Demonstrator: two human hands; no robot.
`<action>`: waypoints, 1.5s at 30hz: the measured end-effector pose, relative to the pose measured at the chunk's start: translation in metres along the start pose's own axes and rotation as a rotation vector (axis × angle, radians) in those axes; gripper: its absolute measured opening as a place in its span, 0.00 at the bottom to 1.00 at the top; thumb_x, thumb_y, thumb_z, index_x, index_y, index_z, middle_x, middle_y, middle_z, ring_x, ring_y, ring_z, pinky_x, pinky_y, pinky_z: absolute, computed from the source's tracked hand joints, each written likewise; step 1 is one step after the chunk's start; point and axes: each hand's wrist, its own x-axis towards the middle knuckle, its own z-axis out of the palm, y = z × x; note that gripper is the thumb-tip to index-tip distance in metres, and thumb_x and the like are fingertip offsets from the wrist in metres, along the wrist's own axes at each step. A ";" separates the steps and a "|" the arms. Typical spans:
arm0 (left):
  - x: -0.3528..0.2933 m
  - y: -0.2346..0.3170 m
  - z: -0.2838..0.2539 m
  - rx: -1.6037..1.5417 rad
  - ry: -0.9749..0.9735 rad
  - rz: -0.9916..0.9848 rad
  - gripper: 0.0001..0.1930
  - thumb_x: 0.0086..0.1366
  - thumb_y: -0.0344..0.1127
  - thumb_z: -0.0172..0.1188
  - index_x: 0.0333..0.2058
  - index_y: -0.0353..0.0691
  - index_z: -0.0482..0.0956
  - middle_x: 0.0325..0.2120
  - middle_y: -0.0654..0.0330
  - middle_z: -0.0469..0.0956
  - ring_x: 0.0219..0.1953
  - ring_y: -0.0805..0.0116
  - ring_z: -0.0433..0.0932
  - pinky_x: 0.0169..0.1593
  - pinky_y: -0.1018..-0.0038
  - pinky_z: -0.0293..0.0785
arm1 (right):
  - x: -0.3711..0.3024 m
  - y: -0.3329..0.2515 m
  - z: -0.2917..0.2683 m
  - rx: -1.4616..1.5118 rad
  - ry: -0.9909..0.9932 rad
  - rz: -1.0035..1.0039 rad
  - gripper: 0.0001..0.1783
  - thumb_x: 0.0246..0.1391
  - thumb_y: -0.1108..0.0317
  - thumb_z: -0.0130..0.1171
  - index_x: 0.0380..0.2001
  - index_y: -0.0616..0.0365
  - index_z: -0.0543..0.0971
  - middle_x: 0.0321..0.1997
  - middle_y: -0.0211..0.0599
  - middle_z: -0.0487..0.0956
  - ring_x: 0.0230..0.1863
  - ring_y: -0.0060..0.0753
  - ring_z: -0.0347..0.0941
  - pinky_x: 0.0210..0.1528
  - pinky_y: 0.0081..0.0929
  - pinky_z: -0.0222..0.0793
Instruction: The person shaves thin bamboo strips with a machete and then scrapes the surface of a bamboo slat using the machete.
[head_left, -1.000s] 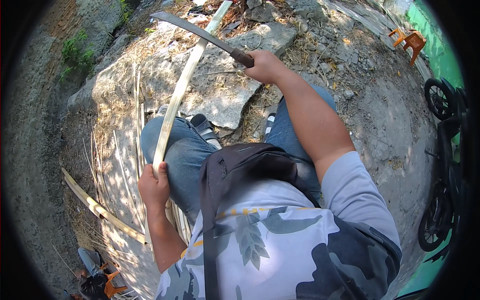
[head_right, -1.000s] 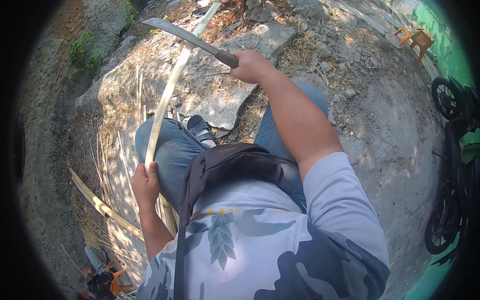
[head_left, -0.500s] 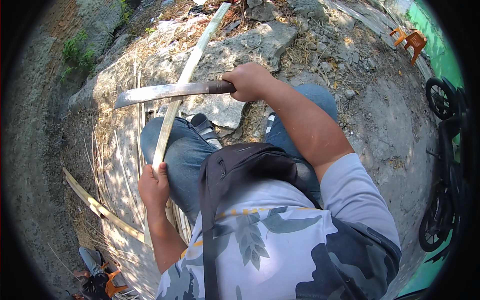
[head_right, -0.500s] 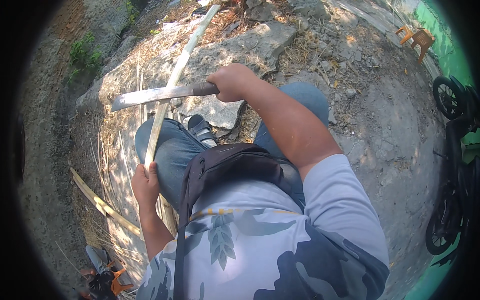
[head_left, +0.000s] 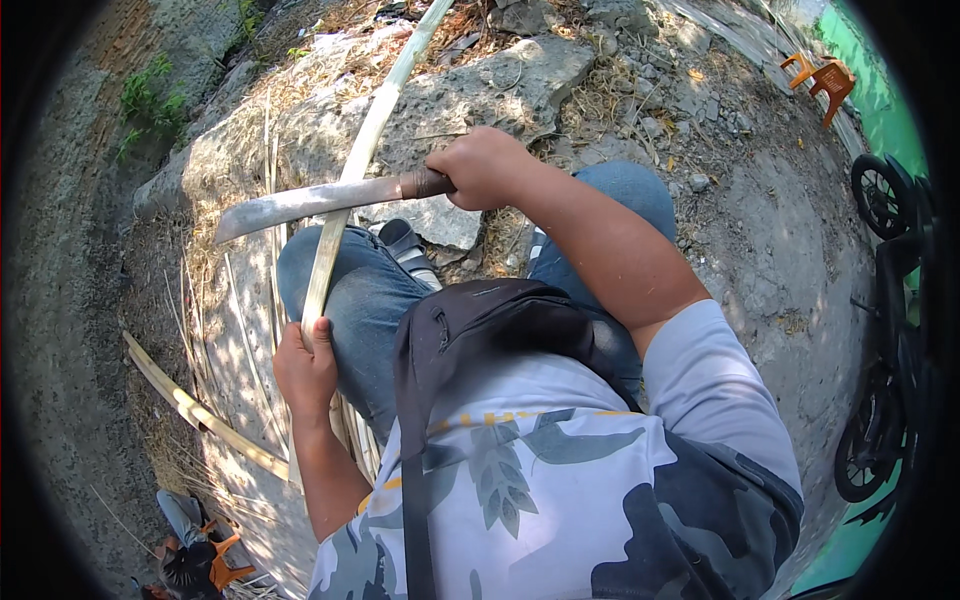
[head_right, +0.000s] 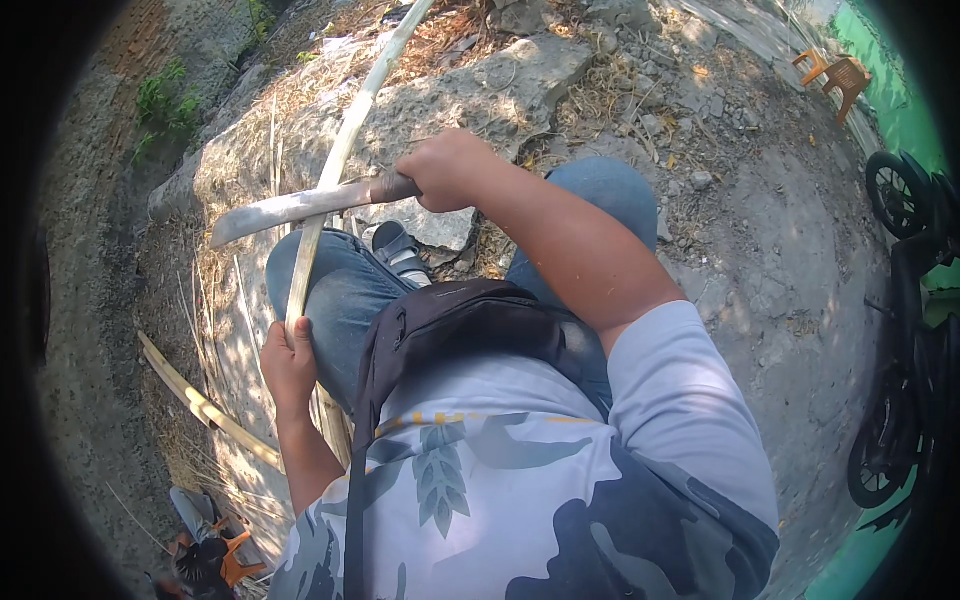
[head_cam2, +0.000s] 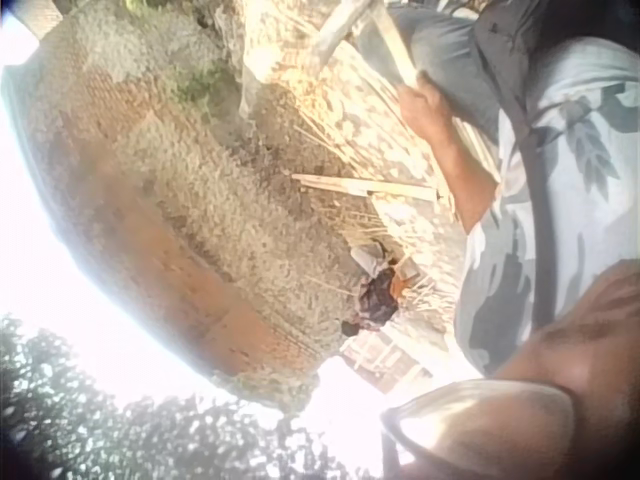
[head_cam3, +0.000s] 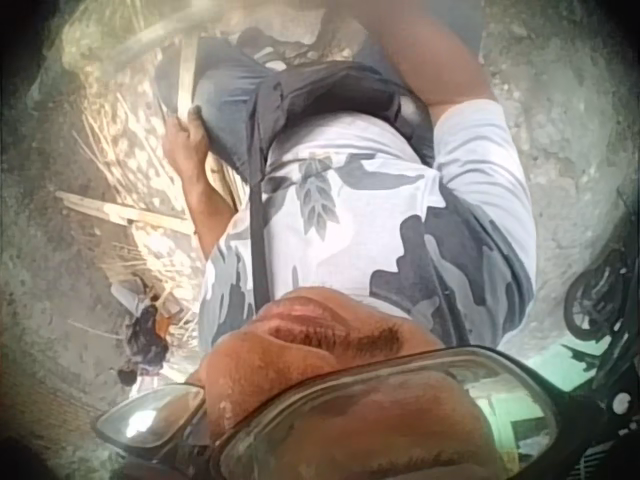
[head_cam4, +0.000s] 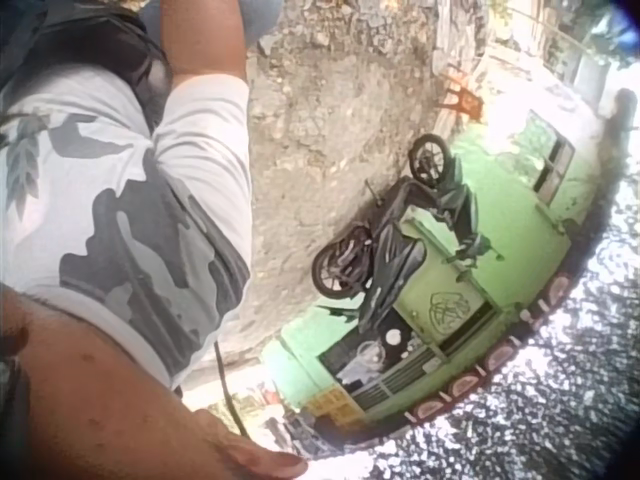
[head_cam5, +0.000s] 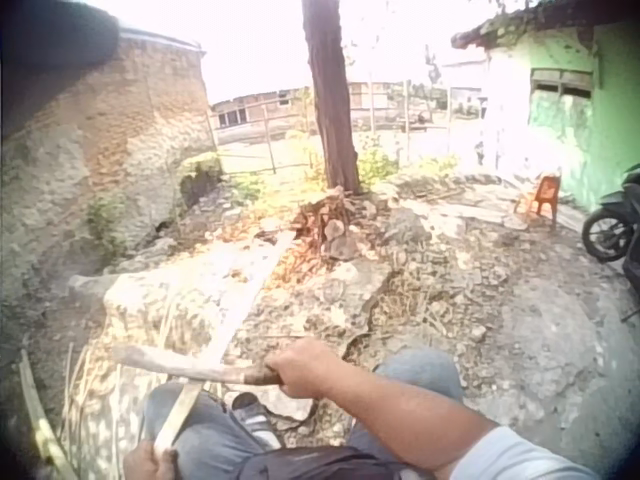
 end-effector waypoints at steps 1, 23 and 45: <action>0.000 0.000 -0.001 0.002 0.002 -0.003 0.29 0.71 0.61 0.58 0.30 0.35 0.74 0.20 0.46 0.76 0.25 0.43 0.77 0.32 0.55 0.70 | 0.001 0.000 -0.001 0.002 0.000 -0.004 0.10 0.44 0.62 0.64 0.33 0.46 0.82 0.28 0.39 0.83 0.35 0.50 0.83 0.41 0.48 0.78; 0.002 -0.002 0.000 -0.024 0.009 0.021 0.29 0.71 0.60 0.60 0.28 0.34 0.72 0.20 0.44 0.75 0.25 0.38 0.76 0.31 0.52 0.69 | 0.004 0.005 -0.001 -0.014 -0.111 0.051 0.13 0.45 0.63 0.64 0.37 0.45 0.84 0.35 0.39 0.85 0.41 0.48 0.83 0.45 0.46 0.79; 0.000 0.001 -0.004 0.026 0.001 0.049 0.29 0.72 0.61 0.58 0.30 0.34 0.75 0.22 0.44 0.77 0.26 0.40 0.77 0.32 0.54 0.71 | 0.008 0.033 -0.003 0.020 -0.083 0.158 0.16 0.43 0.63 0.64 0.39 0.45 0.85 0.37 0.39 0.86 0.44 0.47 0.83 0.47 0.46 0.79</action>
